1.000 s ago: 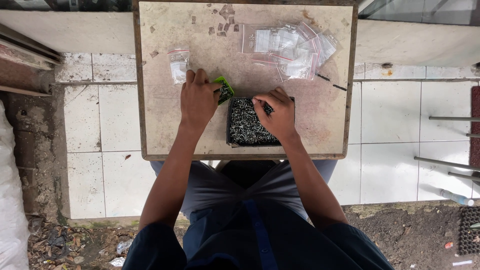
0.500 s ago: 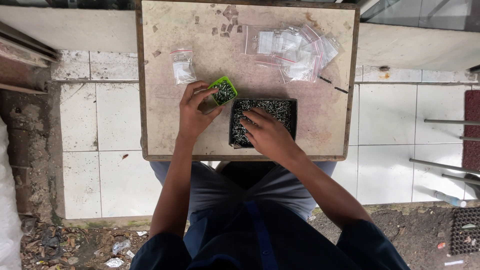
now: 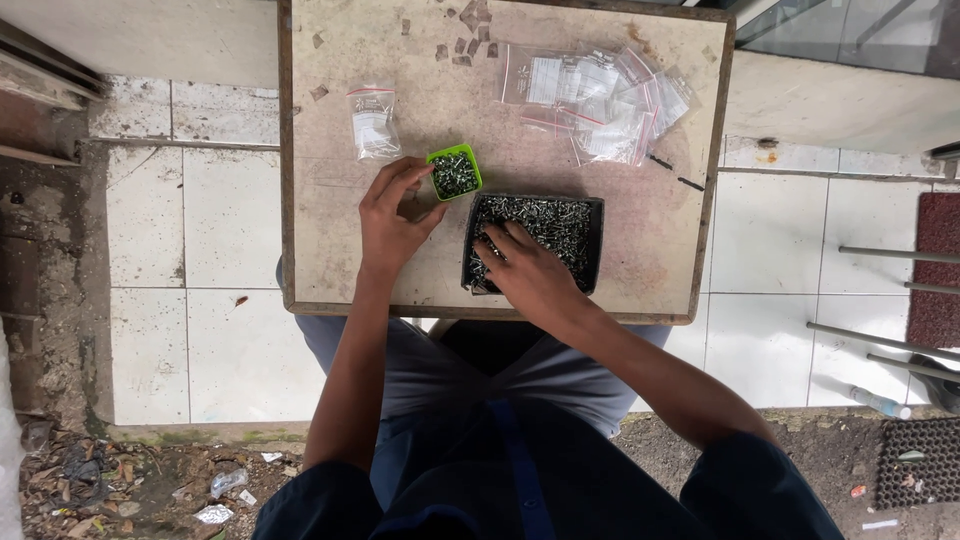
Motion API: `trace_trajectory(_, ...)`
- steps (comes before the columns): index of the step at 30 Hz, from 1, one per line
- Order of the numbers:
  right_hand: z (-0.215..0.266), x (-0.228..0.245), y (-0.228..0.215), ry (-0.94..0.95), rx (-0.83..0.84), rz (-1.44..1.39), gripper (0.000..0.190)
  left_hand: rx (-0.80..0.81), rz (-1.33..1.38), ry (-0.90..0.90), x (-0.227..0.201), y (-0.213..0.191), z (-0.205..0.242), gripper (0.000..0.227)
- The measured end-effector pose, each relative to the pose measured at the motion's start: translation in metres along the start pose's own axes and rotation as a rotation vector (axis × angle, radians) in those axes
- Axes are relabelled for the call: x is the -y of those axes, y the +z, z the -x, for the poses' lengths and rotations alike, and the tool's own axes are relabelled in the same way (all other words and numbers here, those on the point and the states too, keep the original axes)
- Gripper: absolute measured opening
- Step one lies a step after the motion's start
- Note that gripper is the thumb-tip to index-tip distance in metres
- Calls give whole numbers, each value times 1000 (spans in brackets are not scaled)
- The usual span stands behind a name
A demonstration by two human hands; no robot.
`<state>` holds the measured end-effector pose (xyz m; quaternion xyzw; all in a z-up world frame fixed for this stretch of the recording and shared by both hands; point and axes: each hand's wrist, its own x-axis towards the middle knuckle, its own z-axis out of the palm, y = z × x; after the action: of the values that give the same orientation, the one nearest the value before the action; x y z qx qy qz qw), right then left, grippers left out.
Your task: Sorting small screws from a tray into small plastic bags using a small container as a scoop.
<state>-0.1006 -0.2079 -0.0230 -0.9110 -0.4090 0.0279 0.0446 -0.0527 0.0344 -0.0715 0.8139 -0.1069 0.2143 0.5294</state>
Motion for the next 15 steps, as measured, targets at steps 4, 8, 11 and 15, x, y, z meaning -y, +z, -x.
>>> trace_trajectory(4, 1, -11, 33, 19, -19, 40, 33, -24, 24, 4, -4, -3, -2, 57)
trace_trajectory(8, -5, -26, 26, 148, -70, -256, 18, -86, 99, 32, 6, 1, 11, 50)
trace_trajectory(11, -9, -28, -44, 363, -131, -754, 19, -227, 224, 15, -28, 23, 20, 35)
trace_trajectory(15, -4, -51, -49, 516, -209, -1336, 26, -434, 619, -314, -111, 65, 44, 47)
